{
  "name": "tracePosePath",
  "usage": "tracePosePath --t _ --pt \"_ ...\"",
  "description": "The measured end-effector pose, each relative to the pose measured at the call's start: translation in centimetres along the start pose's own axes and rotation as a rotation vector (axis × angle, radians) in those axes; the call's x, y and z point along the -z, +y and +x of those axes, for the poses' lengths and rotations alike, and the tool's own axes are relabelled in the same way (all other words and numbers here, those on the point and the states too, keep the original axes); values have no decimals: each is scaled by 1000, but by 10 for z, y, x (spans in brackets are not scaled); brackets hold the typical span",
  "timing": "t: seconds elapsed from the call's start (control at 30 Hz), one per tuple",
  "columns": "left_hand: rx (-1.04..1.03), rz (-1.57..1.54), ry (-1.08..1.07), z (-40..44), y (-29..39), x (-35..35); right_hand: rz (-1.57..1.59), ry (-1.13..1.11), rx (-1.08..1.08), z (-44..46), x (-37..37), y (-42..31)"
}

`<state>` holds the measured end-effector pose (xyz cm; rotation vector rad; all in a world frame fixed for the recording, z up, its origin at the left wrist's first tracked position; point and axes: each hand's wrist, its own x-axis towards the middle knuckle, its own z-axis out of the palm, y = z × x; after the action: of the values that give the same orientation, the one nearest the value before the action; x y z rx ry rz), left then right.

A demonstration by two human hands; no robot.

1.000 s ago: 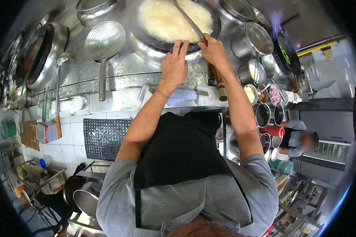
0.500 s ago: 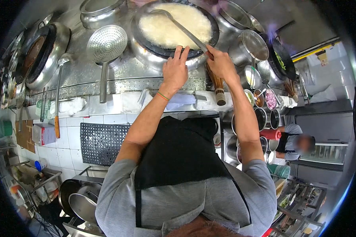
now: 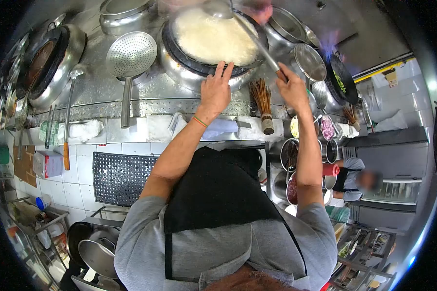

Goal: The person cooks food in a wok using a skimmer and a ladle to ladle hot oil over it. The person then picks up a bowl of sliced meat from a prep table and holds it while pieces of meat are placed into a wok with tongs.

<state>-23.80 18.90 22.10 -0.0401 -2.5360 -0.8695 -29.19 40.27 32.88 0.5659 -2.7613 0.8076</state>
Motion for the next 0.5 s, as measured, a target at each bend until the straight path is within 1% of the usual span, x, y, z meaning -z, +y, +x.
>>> tracePosePath --t 0.03,0.1,0.13,0.23,0.37,0.43,0.47,0.5 --pt "-6 -7 12 0 1 0 0 4 -4 9 -2 5" --pt "-16 9 -7 0 2 2 -187 63 -2 31 -4 15" --pt "-19 27 -23 1 2 3 -220 42 -108 39 -4 13" --pt "-26 20 -21 1 1 3 -260 89 -105 63 -18 35" --pt "-26 35 -17 1 1 4 -230 61 -66 75 -36 56" --pt "-17 35 -25 1 1 4 -246 -12 -160 71 -44 59" --pt "-16 27 -23 1 1 3 -245 -17 -160 69 -48 64" --pt "-15 19 -21 1 1 3 -171 -34 -138 67 -52 67"
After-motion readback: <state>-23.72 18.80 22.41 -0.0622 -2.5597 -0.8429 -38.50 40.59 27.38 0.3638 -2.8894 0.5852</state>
